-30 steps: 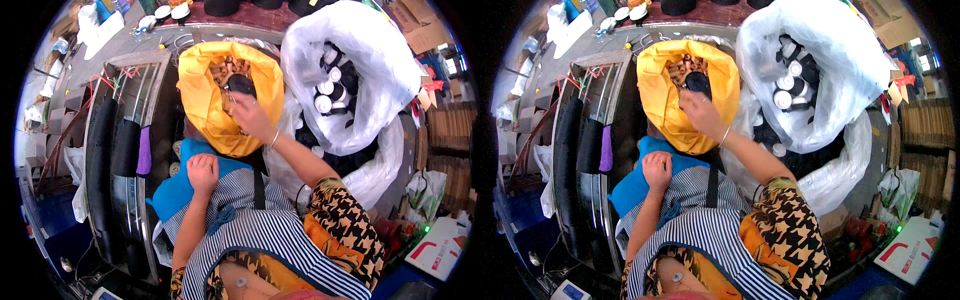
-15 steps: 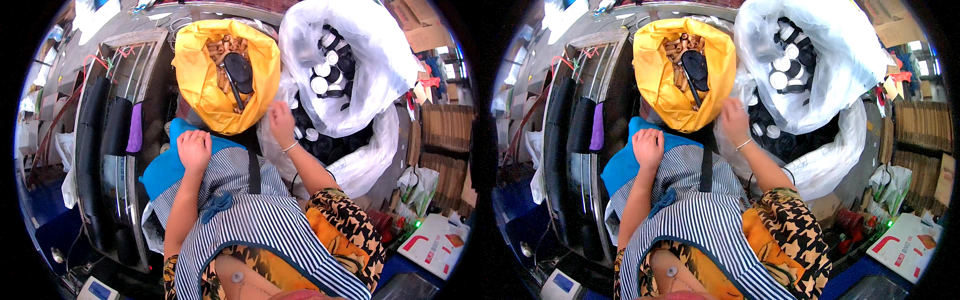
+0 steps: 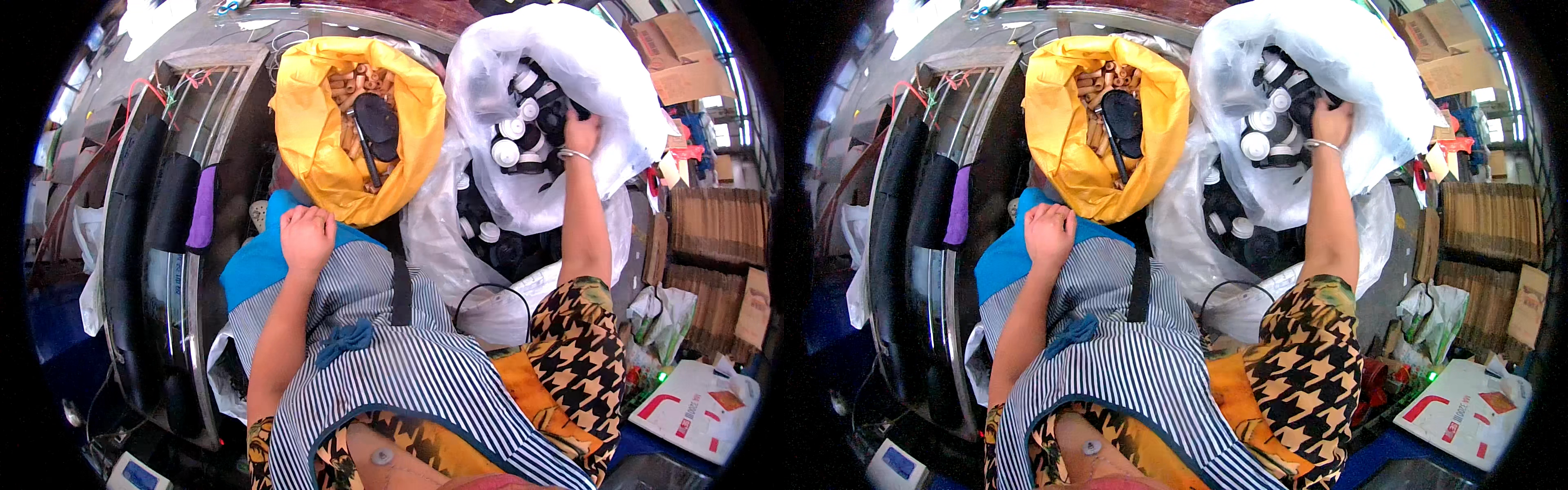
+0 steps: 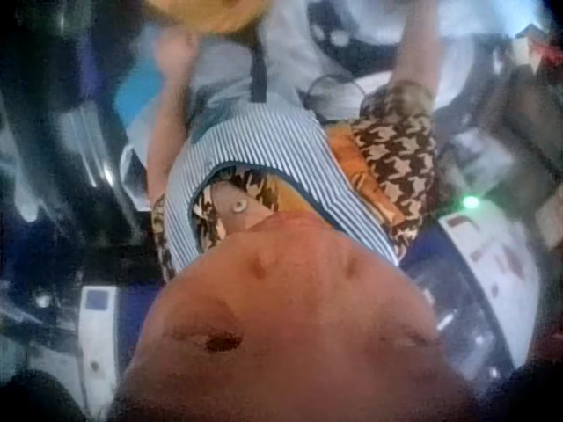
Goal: The person cleans a black cylindrical component with a cloth and then assembles a base, a white seal ring, and a lid onto it.
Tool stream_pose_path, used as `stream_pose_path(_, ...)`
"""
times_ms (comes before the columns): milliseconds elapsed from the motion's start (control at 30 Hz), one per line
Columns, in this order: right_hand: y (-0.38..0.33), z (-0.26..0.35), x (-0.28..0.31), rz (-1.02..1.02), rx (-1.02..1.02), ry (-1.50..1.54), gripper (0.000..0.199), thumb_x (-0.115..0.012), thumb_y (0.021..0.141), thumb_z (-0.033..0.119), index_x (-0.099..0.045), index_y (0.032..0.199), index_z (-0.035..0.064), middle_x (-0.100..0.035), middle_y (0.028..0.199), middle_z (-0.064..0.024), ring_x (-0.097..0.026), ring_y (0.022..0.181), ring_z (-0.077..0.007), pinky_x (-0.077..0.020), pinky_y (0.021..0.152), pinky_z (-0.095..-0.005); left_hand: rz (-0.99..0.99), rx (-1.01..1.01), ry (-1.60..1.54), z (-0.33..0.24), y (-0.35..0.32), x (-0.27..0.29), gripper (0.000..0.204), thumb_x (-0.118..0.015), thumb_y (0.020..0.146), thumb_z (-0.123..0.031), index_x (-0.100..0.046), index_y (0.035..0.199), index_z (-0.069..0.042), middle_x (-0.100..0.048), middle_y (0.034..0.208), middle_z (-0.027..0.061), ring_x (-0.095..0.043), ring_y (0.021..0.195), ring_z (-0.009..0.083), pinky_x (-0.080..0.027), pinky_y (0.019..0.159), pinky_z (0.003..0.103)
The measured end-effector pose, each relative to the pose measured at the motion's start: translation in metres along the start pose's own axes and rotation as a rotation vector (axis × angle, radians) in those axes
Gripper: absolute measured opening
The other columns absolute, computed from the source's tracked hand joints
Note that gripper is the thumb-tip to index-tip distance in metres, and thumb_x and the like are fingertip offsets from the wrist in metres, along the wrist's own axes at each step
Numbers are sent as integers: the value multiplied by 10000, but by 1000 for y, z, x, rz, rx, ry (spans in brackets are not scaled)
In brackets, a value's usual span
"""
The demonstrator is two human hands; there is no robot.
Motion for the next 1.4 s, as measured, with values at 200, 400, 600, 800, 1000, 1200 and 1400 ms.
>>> stream_pose_path(200,44,-7,82,-327,240,407,456,-590,886,202,-541,1240,-83,-544,1312,-276,-499,1224,-432,-375,1024,-443,5,-13,-18,-3,3,-2,156,-657,822,-193,-675,739,-62,-648,767,35,-599,844,223,-429,850,379)
stream_pose_path(400,24,-11,55,-162,66,325,393,-532,845,97,-560,1203,-63,-596,1192,-268,-553,1115,-434,-401,968,-468,-20,-16,3,-4,4,1,148,-662,813,-183,-670,732,-60,-648,758,38,-599,825,219,-433,845,373)
stream_pose_path(600,-137,105,40,777,-132,1031,254,-599,911,117,-635,1153,46,-648,986,-41,-590,880,-128,-471,797,-281,-23,-11,6,-2,2,2,137,-656,817,-176,-682,758,-54,-659,775,37,-603,824,217,-438,844,372)
stream_pose_path(800,-259,269,170,1597,686,2086,238,-578,935,64,-677,1145,16,-673,1052,-62,-602,1002,-150,-502,874,-291,88,-92,51,6,7,-6,135,-641,838,-176,-663,759,-69,-662,801,32,-602,834,228,-436,819,379)
stream_pose_path(1000,-308,330,249,1904,494,2741,170,-617,902,85,-704,1035,25,-610,1114,-88,-551,981,-180,-444,834,-279,9,-6,70,0,3,3,155,-646,844,-187,-647,730,-82,-650,772,27,-600,828,220,-433,806,376)
stream_pose_path(1200,-359,360,266,636,471,3413,341,-395,1018,120,-549,1230,-98,-585,1211,-203,-511,1165,-261,-435,904,-363,-5,-14,44,-1,7,0,153,-666,823,-186,-653,723,-71,-648,759,25,-597,814,216,-436,810,368)
stream_pose_path(1400,-353,356,260,651,572,3355,333,-421,1001,116,-569,1207,-99,-560,1247,-212,-501,1197,-275,-430,966,-375,-5,-19,16,-5,9,1,152,-673,815,-176,-649,708,-70,-653,764,18,-599,816,207,-434,802,365)
Point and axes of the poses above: each hand's wrist, its own y-axis towards the middle knuckle, its own x-axis out of the back of the hand, z = x × y, the point moved 1 cm from there along y, towards the middle knuckle
